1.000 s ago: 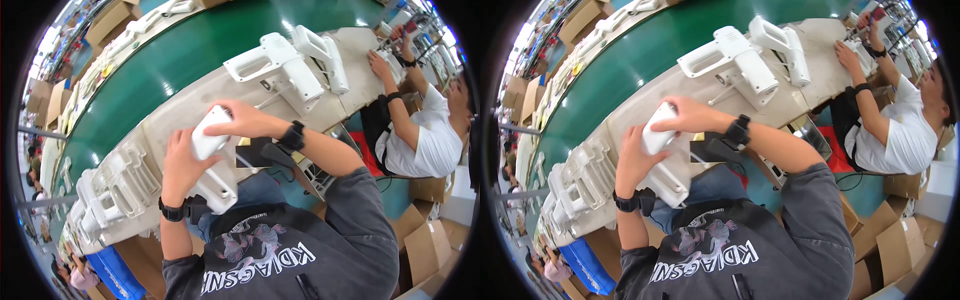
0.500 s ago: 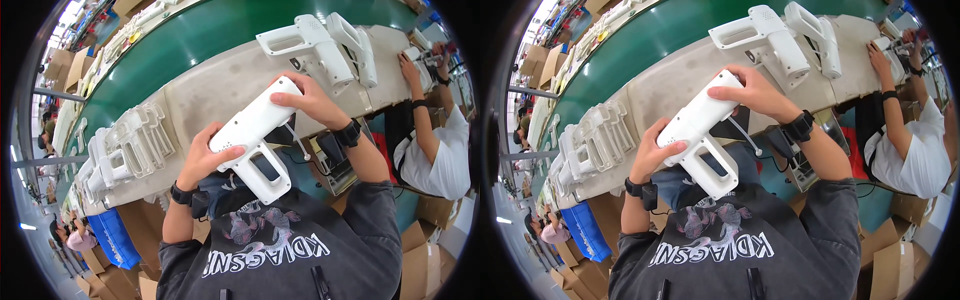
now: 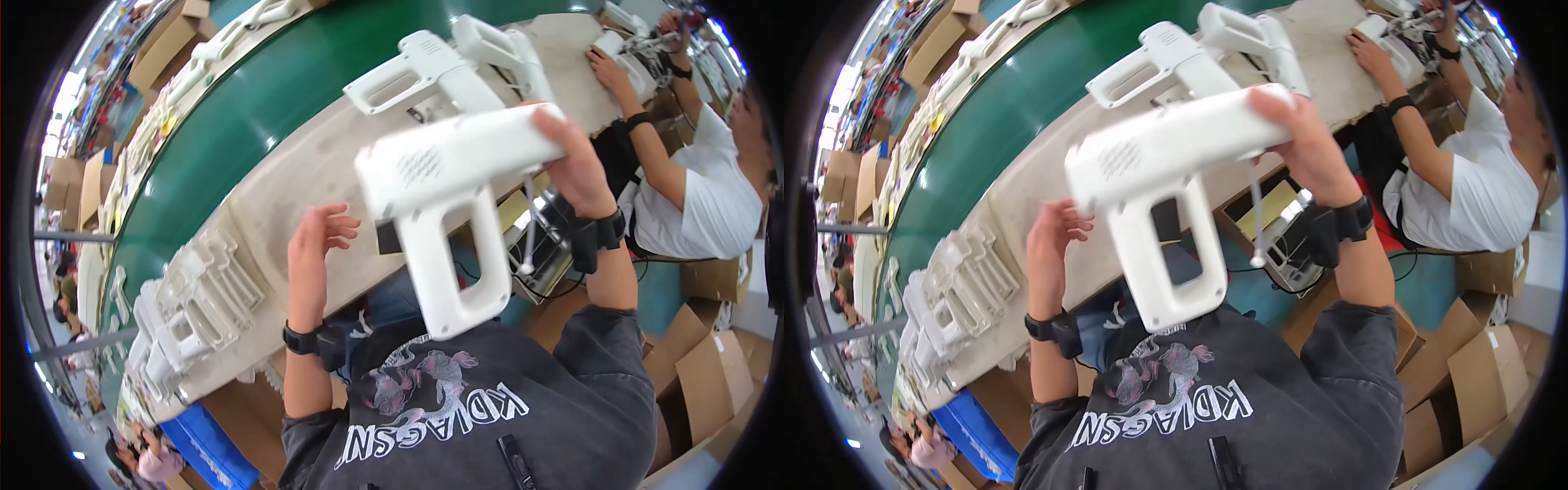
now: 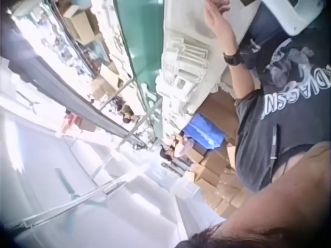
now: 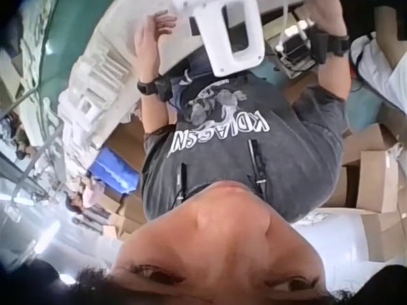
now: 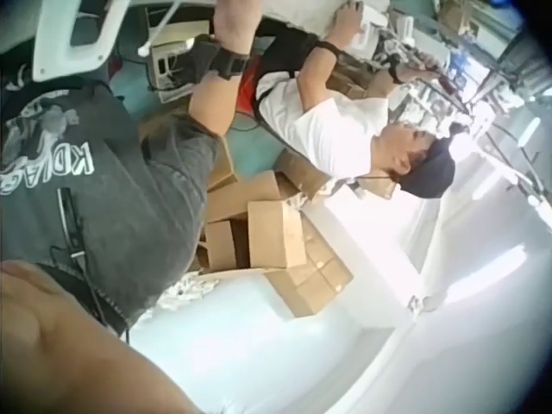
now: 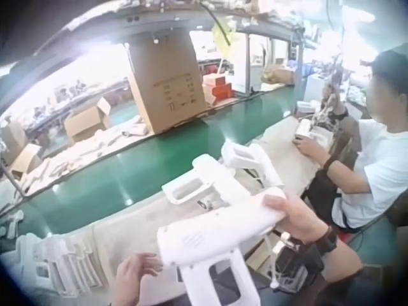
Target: The person retrieves white plastic housing pieces from a box and places them on the table. They peel black foam stickers from a sheet and press them onto the motor inside the housing before fitting a second white plastic housing piece on top.
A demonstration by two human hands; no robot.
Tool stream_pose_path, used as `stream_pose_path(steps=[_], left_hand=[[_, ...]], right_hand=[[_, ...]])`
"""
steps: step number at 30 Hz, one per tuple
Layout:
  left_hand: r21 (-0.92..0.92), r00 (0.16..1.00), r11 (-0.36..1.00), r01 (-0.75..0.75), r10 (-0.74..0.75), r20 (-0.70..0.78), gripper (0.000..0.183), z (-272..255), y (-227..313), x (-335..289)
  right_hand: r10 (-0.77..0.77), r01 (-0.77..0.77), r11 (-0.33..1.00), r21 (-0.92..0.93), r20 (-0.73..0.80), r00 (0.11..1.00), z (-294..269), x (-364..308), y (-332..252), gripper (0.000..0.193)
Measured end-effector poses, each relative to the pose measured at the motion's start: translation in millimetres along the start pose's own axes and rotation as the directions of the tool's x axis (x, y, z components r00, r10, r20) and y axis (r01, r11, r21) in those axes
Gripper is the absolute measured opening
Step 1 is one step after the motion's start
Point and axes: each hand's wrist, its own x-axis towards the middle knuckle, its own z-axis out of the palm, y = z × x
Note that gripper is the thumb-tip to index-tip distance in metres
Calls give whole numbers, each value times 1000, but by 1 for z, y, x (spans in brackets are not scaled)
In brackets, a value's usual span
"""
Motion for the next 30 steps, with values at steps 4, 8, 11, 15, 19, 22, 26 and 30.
stream_pose_path(steps=[4, 8, 11, 15, 19, 22, 26, 30], left_hand=[[552, 992, 830, -81, 119, -34, 61, 22, -48, 1], [869, 948, 467, -162, 320, 4, 99, 50, -82, 4], [863, 961, 493, -106, 273, -38, 103, 61, -81, 7], [796, 983, 606, -8, 150, -104, 87, 51, -76, 11], [765, 1000, 644, 22, -25, -7, 71, 38, -73, 9], [603, 997, 795, -59, 72, 2, 53, 26, -72, -1], [473, 998, 881, 23, 7, -63, 44, 12, -74, -7], [410, 996, 911, -44, 73, -55, 36, 18, -64, -1]], right_hand=[[-28, 101, 953, 284, -250, 968, -78, 11, -13, 35], [15, 192, 895, 404, -457, 889, -167, 50, -1, 40], [-8, 309, 846, 434, -569, 822, -222, 93, 26, 40], [66, 304, 872, 384, -707, 704, -240, 135, 45, 40], [5, 156, 978, 137, -768, 641, -275, 148, 68, 58], [-30, -13, 999, -50, -782, 622, -264, 151, 80, 74], [-114, -218, 929, -298, -792, 600, -251, 147, 76, 66], [-263, -289, 744, -603, -661, 703, -221, 144, 75, 61]])
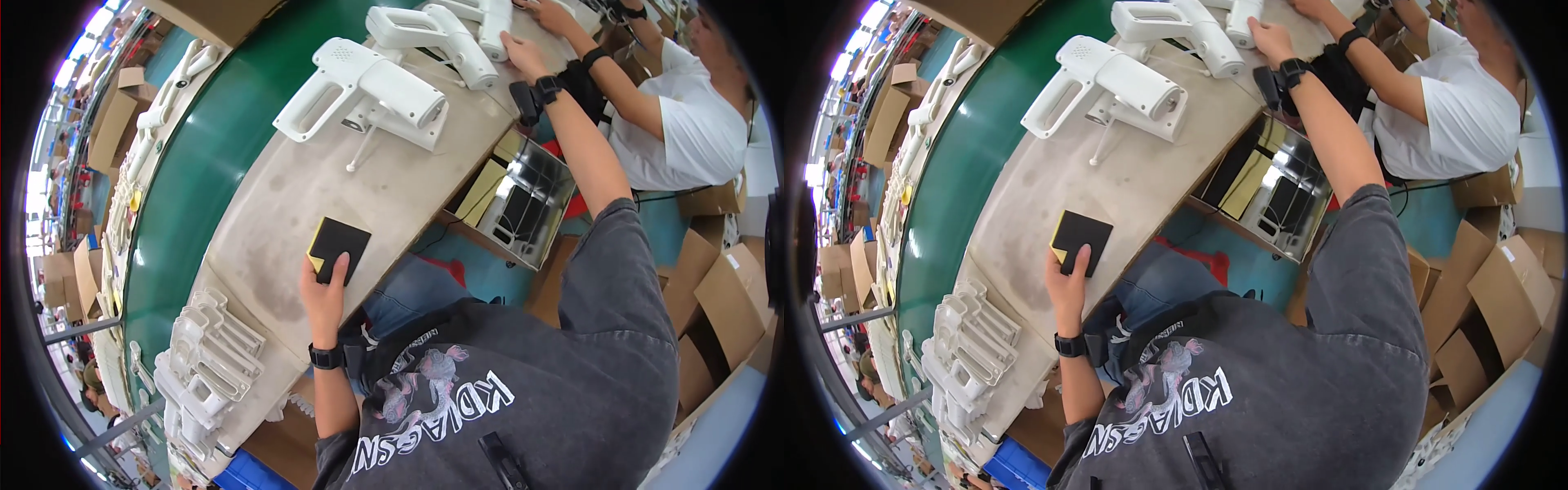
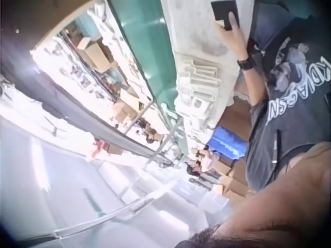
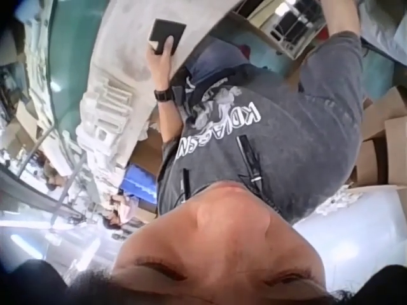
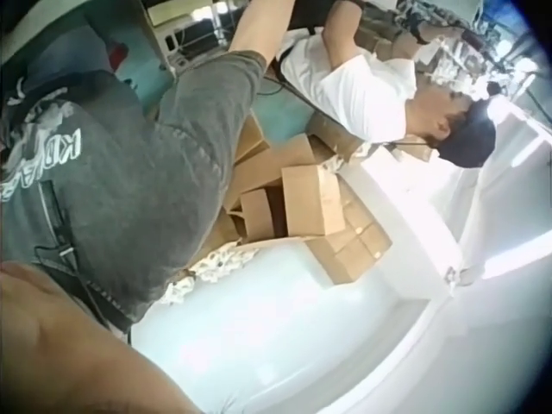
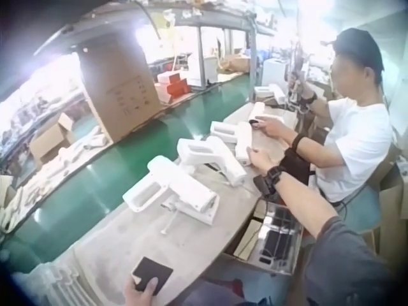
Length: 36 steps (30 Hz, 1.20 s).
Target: The person retrieves white plastic housing pieces from a box and places them on the table. They peel black foam stickers from a sheet and press them onto the motor inside the housing before fitting a second white plastic housing piece on top.
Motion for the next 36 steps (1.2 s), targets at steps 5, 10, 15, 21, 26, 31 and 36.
stream_pose_path(steps=[5, 10, 15, 21, 26, 31, 36], left_hand=[[-78, 999, 996, -41, 40, -18, 35, 9, 7, 12], [-114, 997, 993, -36, 28, -70, 31, 28, 26, 28], [-111, 1000, 994, -11, 9, -20, 33, 70, 21, 46], [113, 985, 991, -76, 92, -143, 32, 96, 8, 40], [208, 972, 977, -57, 102, -212, 32, 80, -4, 32], [189, 981, 981, -34, 68, -180, 39, 68, -8, 27], [229, 980, 973, 18, 28, -196, 50, 64, -12, 23]], right_hand=[[-110, 108, 976, 186, -2, 994, -12, -43, 25, 46], [-116, 98, 878, 468, 10, 993, -37, -163, 60, 23], [215, -293, 925, 240, 304, 928, -20, -234, 232, 21], [472, -148, 857, -494, 637, 610, -15, -289, 479, 30], [785, -293, 597, -747, 467, 408, 71, -299, 521, 36], [617, -521, 750, -408, 715, 328, 165, -266, 510, 49], [426, -333, 902, -275, 690, 585, 175, -235, 568, 51]])
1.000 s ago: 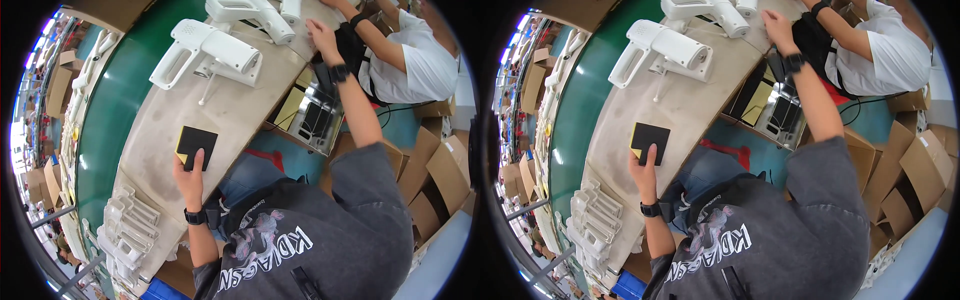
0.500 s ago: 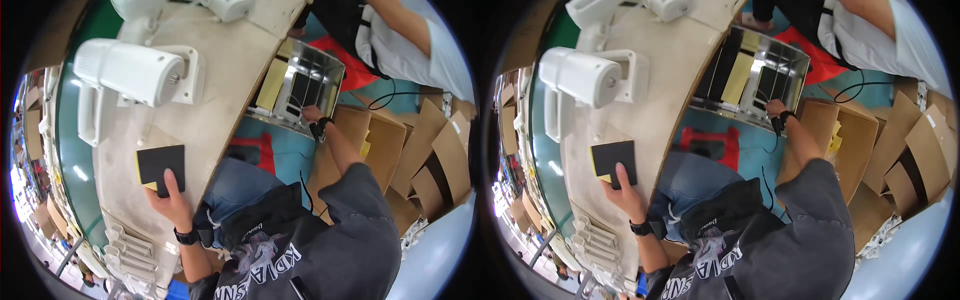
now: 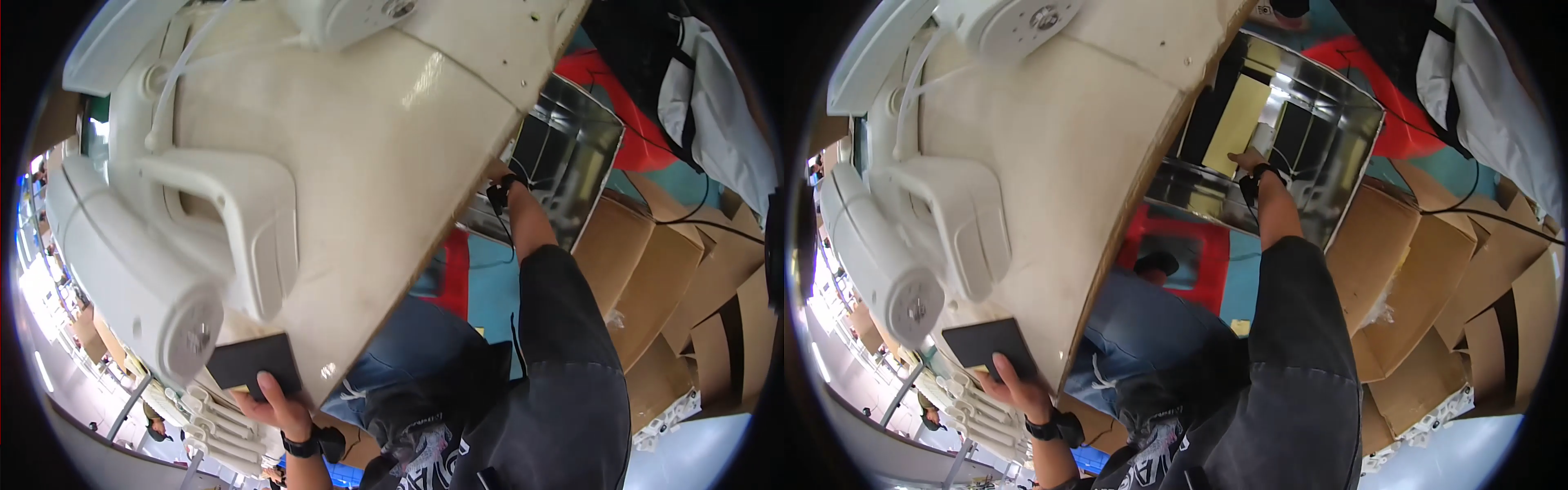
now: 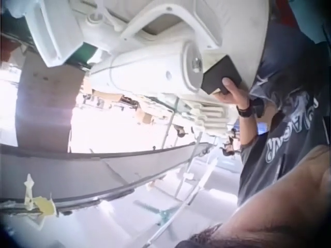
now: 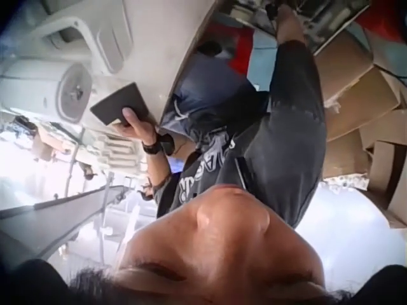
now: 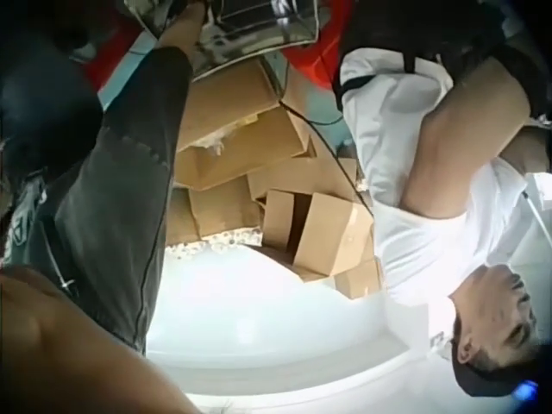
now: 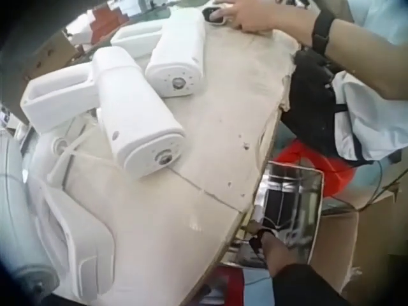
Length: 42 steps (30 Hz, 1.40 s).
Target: The person retrieves white plastic housing pieces from a box and places them on the table. They peel black foam stickers from a sheet and press them onto the motor inside the housing before fitting a second white plastic housing piece on top.
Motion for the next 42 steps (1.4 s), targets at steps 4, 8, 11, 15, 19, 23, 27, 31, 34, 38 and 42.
stream_pose_path(steps=[4, 8, 11, 15, 19, 23, 27, 31, 34, 38, 42], left_hand=[[145, 999, 989, -35, 34, 10, 60, -22, 0, -4], [47, 1000, 999, 15, -16, 23, 64, -11, 0, -10], [17, 997, 1000, 25, -26, 70, 63, -10, -1, -9], [12, 999, 1000, 22, -23, 48, 62, -9, 5, -5], [-44, 999, 999, 6, -4, 44, 59, -9, 4, -3], [-8, 1000, 1000, 30, -30, -3, 59, -21, -2, -5], [-80, 995, 994, 81, -85, -53, 62, -31, -16, -3], [-51, 983, 994, 94, -100, -153, 63, -30, -20, -5], [-61, 987, 993, 101, -108, -120, 62, -29, -18, -7], [-77, 985, 993, 94, -104, -137, 63, -34, -19, -8], [-76, 973, 995, 70, -85, -217, 65, -31, -22, -7]], right_hand=[[147, -595, 250, 764, 577, 803, 34, 55, -6, 59], [521, -238, 654, 718, -199, 830, 79, 60, 34, 67], [535, -447, 770, 456, -79, 841, 52, 57, 54, 99], [793, -654, 569, 498, -121, 597, 91, 61, -6, 122], [799, -640, 560, 526, -142, 584, 72, 50, -11, 118], [679, -607, 694, 387, -72, 731, 90, 43, -62, 121], [752, -556, 627, 545, -241, 613, 66, 37, -52, 127], [777, -462, 586, 665, -301, 553, 76, 48, -55, 126], [779, -450, 577, 682, -294, 554, 76, 46, -46, 128], [743, -597, 645, 477, -206, 637, 63, 41, -42, 133], [744, -595, 654, 468, -253, 619, 73, 47, -49, 133]])
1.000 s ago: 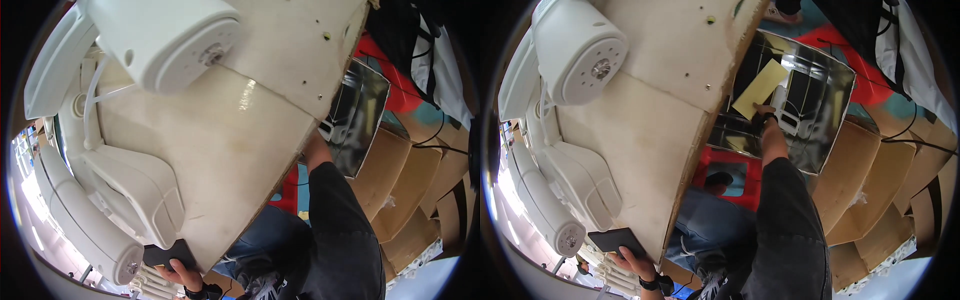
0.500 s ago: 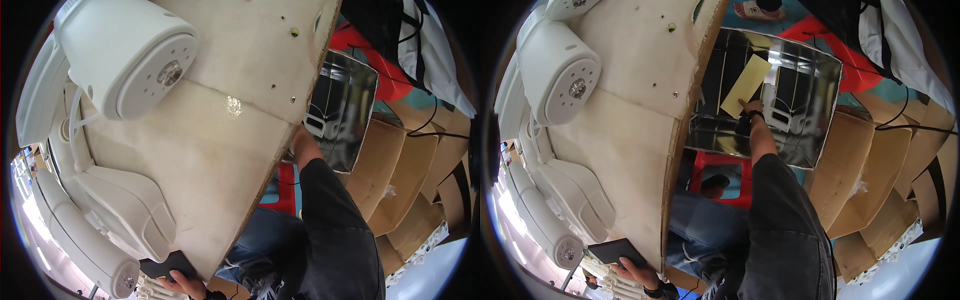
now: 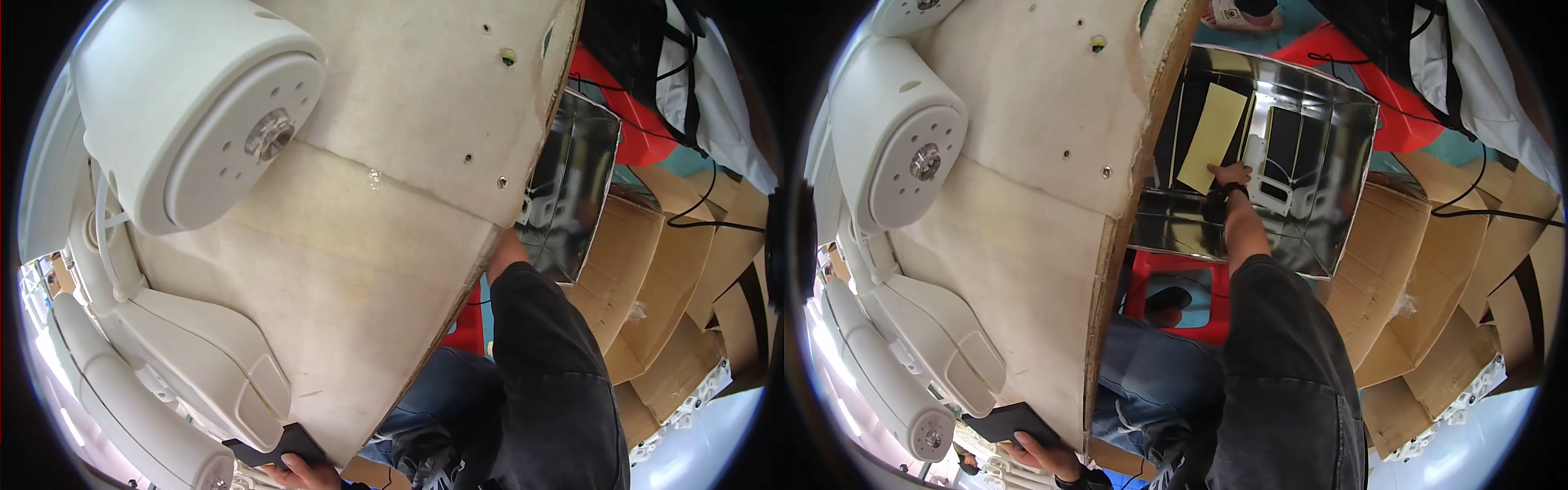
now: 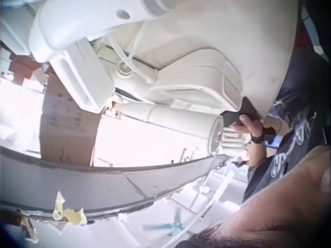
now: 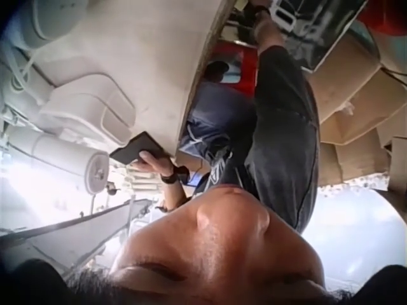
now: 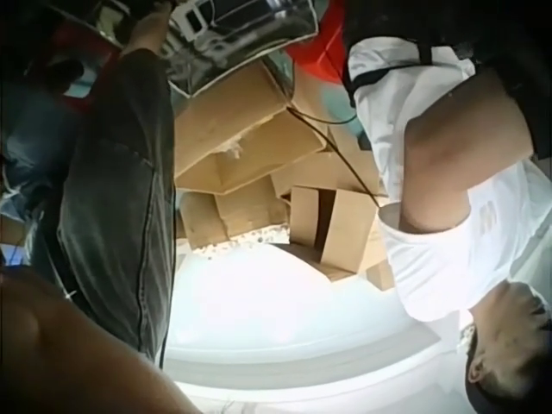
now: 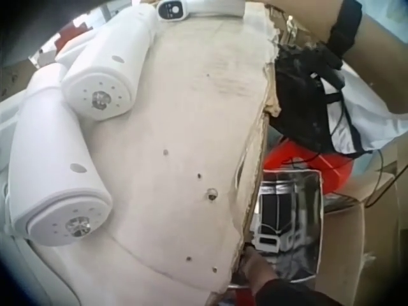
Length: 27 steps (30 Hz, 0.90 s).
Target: The person retrieves white plastic housing pieces from a box and places them on the table. They peel black foam stickers from a sheet and press them onto the motor inside the housing before fitting a second white plastic housing piece on top.
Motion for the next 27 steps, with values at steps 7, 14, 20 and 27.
stream_pose_path(steps=[7, 14, 20, 27], left_hand=[[4, 997, 999, -54, 53, 64, 66, 2, 7, 2], [36, 991, 996, -86, 82, 104, 66, 8, 15, -2], [5, 998, 1000, -10, 9, 70, 64, 16, 15, 1], [90, 988, 992, -89, 77, 131, 71, 36, 31, -6]], right_hand=[[-76, 104, 927, 361, -89, 993, -5, -18, -9, 133], [58, -99, 989, 106, 335, 940, -19, -4, -23, 119], [-169, 192, 957, 219, -117, 979, 14, -16, 2, 106], [-277, 236, 921, 310, 95, 956, -53, -80, -18, 85]])
